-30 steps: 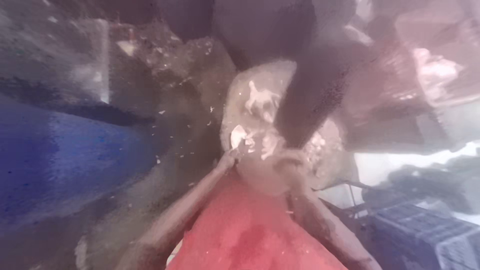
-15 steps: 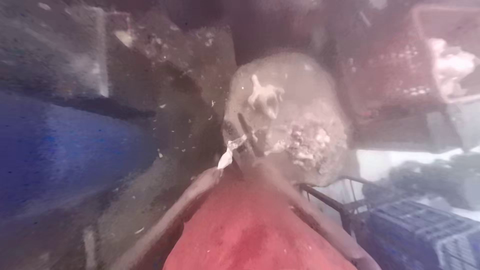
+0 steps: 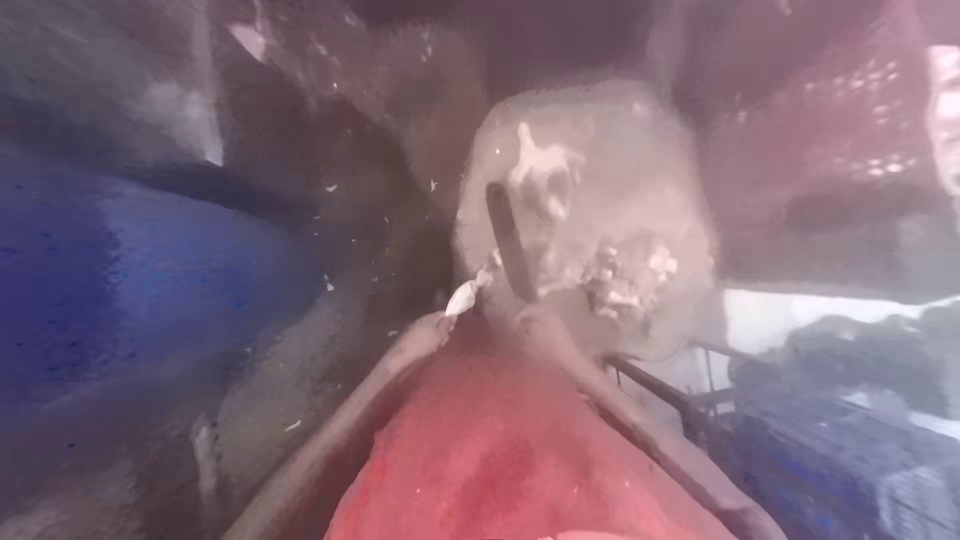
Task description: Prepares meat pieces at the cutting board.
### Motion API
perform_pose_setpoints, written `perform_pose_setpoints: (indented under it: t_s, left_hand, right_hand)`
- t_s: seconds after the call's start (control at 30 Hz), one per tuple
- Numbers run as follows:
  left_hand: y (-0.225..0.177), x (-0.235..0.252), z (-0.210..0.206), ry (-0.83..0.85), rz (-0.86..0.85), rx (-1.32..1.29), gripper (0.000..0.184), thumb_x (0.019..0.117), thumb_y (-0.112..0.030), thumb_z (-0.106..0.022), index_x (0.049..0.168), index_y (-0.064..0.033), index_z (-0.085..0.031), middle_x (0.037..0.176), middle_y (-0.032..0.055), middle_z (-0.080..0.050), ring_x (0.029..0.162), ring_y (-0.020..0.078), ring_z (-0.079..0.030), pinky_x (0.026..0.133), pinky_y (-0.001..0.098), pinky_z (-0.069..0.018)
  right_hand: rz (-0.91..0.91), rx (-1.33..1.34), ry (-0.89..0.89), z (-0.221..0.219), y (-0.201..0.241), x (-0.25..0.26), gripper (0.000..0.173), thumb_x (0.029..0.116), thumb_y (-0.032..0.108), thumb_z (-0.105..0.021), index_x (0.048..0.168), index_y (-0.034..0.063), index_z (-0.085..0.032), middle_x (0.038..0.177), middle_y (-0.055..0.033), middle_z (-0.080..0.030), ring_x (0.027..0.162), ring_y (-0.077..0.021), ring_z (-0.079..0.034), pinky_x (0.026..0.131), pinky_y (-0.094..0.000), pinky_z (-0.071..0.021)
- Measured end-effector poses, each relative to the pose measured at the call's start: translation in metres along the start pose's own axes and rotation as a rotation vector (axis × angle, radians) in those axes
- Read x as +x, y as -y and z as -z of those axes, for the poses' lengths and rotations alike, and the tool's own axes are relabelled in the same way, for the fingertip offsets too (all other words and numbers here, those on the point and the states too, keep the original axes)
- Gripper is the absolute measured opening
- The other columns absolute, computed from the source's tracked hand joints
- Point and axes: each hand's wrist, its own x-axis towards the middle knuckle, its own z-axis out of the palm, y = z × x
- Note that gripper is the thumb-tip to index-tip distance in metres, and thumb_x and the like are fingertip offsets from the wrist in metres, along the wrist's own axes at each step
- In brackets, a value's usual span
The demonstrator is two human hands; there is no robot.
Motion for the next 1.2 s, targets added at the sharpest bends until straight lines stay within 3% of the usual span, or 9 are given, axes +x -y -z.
perform_pose_setpoints:
  t_s: [0.2, 0.33, 0.47, 0.63, 0.73, 0.9, 1.0, 1.07, 1.2]
  left_hand:
    - [-0.02, -0.002, 0.022, -0.021, -0.03, 0.044, 0.049, 0.1108, -0.045, -0.035, 0.116, -0.0075, -0.065, 0.084, 0.0063, -0.063, 0.071, 0.0179, -0.061, 0.071, 0.041, -0.0544]
    - [-0.039, 0.022, 0.034, 0.03, -0.18, 0.053, 0.046, 0.1118, -0.041, -0.034, 0.115, -0.0085, -0.067, 0.077, 0.002, -0.062, 0.063, 0.012, -0.057, 0.063, 0.0317, -0.0521]
    - [-0.036, 0.061, 0.033, -0.093, -0.197, 0.171, 0.045, 0.1095, -0.042, -0.042, 0.111, -0.0039, -0.067, 0.096, 0.0141, -0.066, 0.087, 0.0267, -0.064, 0.083, 0.0519, -0.0525]
    - [-0.036, 0.055, 0.034, -0.075, -0.179, 0.212, 0.047, 0.1113, -0.042, -0.037, 0.118, -0.0059, -0.067, 0.102, 0.0138, -0.067, 0.093, 0.0263, -0.065, 0.088, 0.0506, -0.0523]
    - [-0.03, 0.052, 0.025, -0.072, -0.176, 0.18, 0.047, 0.1117, -0.041, -0.034, 0.119, -0.0063, -0.065, 0.099, 0.0128, -0.066, 0.089, 0.0244, -0.064, 0.085, 0.048, -0.0531]
    - [-0.024, 0.055, 0.008, -0.109, -0.168, 0.151, 0.046, 0.1109, -0.038, -0.039, 0.122, -0.0008, -0.064, 0.107, 0.0189, -0.068, 0.1, 0.0314, -0.067, 0.093, 0.0541, -0.0522]
    - [-0.027, 0.058, 0.006, -0.073, -0.123, 0.21, 0.047, 0.1114, -0.038, -0.037, 0.121, -0.0009, -0.063, 0.109, 0.02, -0.068, 0.102, 0.033, -0.067, 0.093, 0.0554, -0.0519]
    - [-0.029, 0.058, 0.008, -0.084, -0.112, 0.234, 0.046, 0.111, -0.039, -0.038, 0.123, -0.0014, -0.063, 0.112, 0.0209, -0.068, 0.105, 0.0342, -0.066, 0.095, 0.0566, -0.0512]
    - [-0.031, 0.044, 0.015, -0.128, -0.124, 0.314, 0.042, 0.1105, -0.037, -0.039, 0.125, -0.007, -0.065, 0.113, 0.018, -0.069, 0.108, 0.0337, -0.067, 0.097, 0.0578, -0.0512]
  right_hand:
    - [-0.048, 0.036, 0.255, 0.009, -0.053, 0.003, 0.033, 0.1036, 0.002, -0.038, 0.114, -0.0005, -0.069, 0.114, -0.0099, -0.069, 0.095, -0.0091, -0.064, 0.086, -0.0284, -0.0541]
    - [0.018, -0.139, 0.036, 0.026, 0.011, 0.007, 0.03, 0.1008, 0.004, -0.045, 0.111, 0.0019, -0.073, 0.107, -0.0087, -0.073, 0.095, -0.0092, -0.067, 0.089, -0.0277, -0.0547]
    - [0.44, 0.042, -0.233, 0.009, 0.061, 0.004, 0.02, 0.0976, 0.004, -0.054, 0.093, 0.0018, -0.073, 0.093, -0.0035, -0.075, 0.093, -0.0014, -0.067, 0.089, -0.0214, -0.0548]
    - [0.037, -0.19, 0.186, -0.002, -0.034, 0.019, 0.031, 0.1015, 0.003, -0.045, 0.113, 0.0059, -0.074, 0.116, -0.0097, -0.073, 0.112, -0.0184, -0.066, 0.104, -0.04, -0.0511]
    - [-0.006, -0.234, 0.184, 0.004, -0.018, 0.018, 0.031, 0.1018, 0.008, -0.045, 0.112, 0.01, -0.075, 0.113, -0.0077, -0.073, 0.108, -0.0177, -0.068, 0.099, -0.0411, -0.0535]
    - [0.432, -0.054, -0.105, 0.013, 0.083, 0.006, 0.026, 0.0953, 0.0, -0.051, 0.1, 0.0055, -0.077, 0.099, -0.0064, -0.075, 0.098, -0.0077, -0.069, 0.091, -0.0257, -0.0551]
    - [0.636, 0.01, -0.159, 0.001, 0.077, 0.005, 0.018, 0.1024, 0.012, -0.055, 0.1, 0.0099, -0.073, 0.098, -0.0059, -0.072, 0.096, -0.0062, -0.067, 0.088, -0.0235, -0.0556]
    - [0.494, -0.043, -0.099, -0.016, 0.029, 0.009, 0.018, 0.0973, 0.007, -0.059, 0.096, 0.0063, -0.076, 0.095, -0.0103, -0.074, 0.09, -0.0128, -0.07, 0.084, -0.0301, -0.0587]
    - [-0.016, -0.166, 0.28, -0.023, -0.029, 0.027, 0.031, 0.1029, 0.007, -0.043, 0.116, 0.0075, -0.072, 0.116, -0.0086, -0.071, 0.109, -0.0169, -0.067, 0.1, -0.0387, -0.0528]
